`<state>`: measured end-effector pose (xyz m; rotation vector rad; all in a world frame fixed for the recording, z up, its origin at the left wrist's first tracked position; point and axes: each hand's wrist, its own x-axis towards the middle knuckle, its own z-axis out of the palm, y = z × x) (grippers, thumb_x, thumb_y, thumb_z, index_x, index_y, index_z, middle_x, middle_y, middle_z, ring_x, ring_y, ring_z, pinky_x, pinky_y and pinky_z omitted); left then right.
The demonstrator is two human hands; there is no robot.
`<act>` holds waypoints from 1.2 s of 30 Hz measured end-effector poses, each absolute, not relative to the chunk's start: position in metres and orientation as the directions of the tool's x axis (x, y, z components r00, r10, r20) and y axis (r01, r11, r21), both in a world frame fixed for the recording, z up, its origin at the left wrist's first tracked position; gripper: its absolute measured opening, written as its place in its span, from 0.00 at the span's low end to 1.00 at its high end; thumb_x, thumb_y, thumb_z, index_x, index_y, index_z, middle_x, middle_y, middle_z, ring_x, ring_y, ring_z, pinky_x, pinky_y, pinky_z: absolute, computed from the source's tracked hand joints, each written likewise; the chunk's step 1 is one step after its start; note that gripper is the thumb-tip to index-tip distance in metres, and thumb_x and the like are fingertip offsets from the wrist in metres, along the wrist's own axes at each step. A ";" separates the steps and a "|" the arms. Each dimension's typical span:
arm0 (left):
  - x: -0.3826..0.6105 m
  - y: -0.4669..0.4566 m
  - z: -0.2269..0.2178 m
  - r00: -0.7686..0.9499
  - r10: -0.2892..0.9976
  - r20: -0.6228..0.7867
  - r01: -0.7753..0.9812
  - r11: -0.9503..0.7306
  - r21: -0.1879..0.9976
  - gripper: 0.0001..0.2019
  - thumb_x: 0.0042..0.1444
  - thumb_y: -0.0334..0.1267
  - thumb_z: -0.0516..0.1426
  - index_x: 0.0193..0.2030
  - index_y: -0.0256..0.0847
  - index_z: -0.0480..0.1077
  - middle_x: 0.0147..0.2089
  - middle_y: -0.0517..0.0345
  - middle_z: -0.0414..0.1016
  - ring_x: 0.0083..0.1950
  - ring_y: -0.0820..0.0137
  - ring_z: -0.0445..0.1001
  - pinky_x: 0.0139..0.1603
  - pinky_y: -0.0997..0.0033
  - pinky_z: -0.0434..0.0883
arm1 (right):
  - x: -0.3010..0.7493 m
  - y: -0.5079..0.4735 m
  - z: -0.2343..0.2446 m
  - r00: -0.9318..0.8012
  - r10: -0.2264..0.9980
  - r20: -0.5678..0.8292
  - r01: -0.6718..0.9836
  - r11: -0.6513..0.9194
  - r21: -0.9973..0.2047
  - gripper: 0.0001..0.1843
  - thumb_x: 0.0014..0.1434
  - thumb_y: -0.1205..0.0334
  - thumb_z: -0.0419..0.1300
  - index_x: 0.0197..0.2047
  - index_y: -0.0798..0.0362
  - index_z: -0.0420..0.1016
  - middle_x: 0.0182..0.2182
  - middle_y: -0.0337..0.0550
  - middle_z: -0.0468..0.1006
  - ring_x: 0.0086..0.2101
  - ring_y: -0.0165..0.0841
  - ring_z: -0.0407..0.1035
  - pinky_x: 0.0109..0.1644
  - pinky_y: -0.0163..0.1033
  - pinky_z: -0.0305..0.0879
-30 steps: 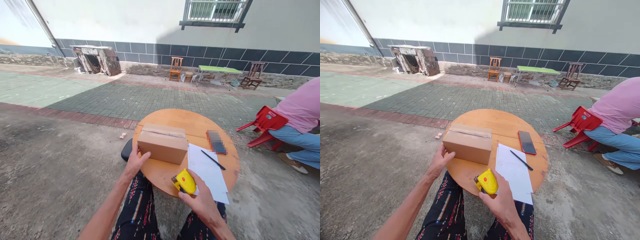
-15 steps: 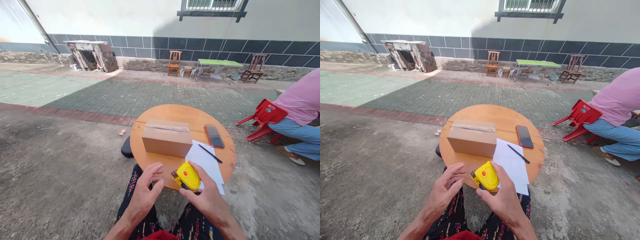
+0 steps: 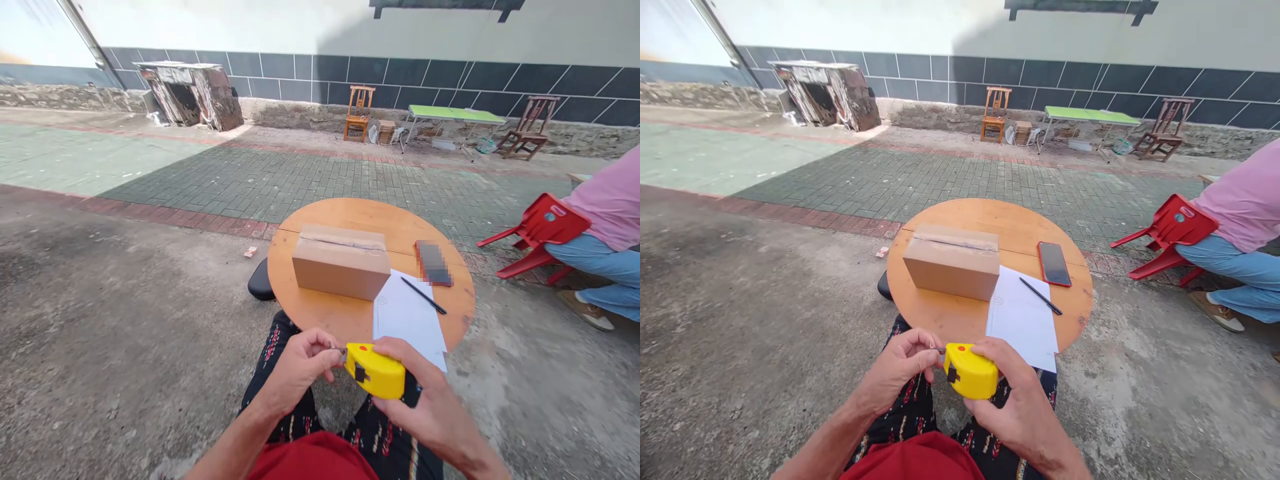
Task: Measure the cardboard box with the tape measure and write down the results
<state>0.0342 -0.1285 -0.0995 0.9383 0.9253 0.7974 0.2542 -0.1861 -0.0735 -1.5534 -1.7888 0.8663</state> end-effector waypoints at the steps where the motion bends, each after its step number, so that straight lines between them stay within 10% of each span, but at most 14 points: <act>1: 0.028 -0.126 -0.098 0.382 0.879 -0.285 -0.166 0.369 0.914 0.14 0.47 0.45 0.66 0.31 0.37 0.69 0.26 0.59 0.75 0.24 0.76 0.69 0.26 0.77 0.68 | 0.263 -0.187 -0.072 -0.112 0.994 0.005 0.611 0.073 -0.788 0.24 0.49 0.60 0.64 0.52 0.45 0.73 0.51 0.45 0.76 0.50 0.44 0.71 0.55 0.46 0.67; 7: -0.035 -0.096 -0.077 0.126 0.964 -0.235 -0.222 0.259 0.940 0.15 0.45 0.46 0.67 0.34 0.38 0.72 0.22 0.63 0.70 0.22 0.76 0.66 0.23 0.77 0.65 | 0.347 -0.205 -0.078 0.214 0.977 0.008 0.663 -0.139 -0.735 0.24 0.40 0.46 0.68 0.43 0.41 0.80 0.45 0.45 0.81 0.45 0.52 0.74 0.44 0.49 0.73; 15: -0.055 -0.057 -0.040 0.103 0.991 -0.086 -0.122 0.099 0.988 0.16 0.46 0.47 0.65 0.37 0.36 0.76 0.25 0.57 0.73 0.25 0.73 0.69 0.25 0.74 0.67 | 0.368 -0.182 -0.082 0.384 0.921 -0.063 0.109 -0.113 -0.988 0.30 0.39 0.49 0.71 0.47 0.43 0.73 0.26 0.42 0.80 0.26 0.45 0.75 0.30 0.47 0.74; 24: -0.022 0.055 -0.020 0.068 0.998 -0.004 0.184 -0.009 0.983 0.16 0.43 0.48 0.62 0.23 0.34 0.71 0.23 0.57 0.71 0.21 0.77 0.65 0.20 0.78 0.61 | 0.348 -0.078 -0.023 0.414 0.902 0.121 0.034 0.117 -0.993 0.18 0.45 0.53 0.70 0.41 0.45 0.77 0.41 0.43 0.79 0.36 0.36 0.73 0.29 0.33 0.70; 36: -0.001 0.097 -0.033 0.081 0.991 -0.107 0.448 0.060 0.892 0.12 0.45 0.37 0.59 0.16 0.37 0.64 0.18 0.61 0.65 0.17 0.78 0.61 0.16 0.78 0.58 | 0.376 -0.027 -0.034 0.429 0.903 0.011 0.011 0.006 -1.000 0.21 0.39 0.53 0.74 0.39 0.47 0.78 0.40 0.41 0.80 0.40 0.37 0.73 0.27 0.29 0.70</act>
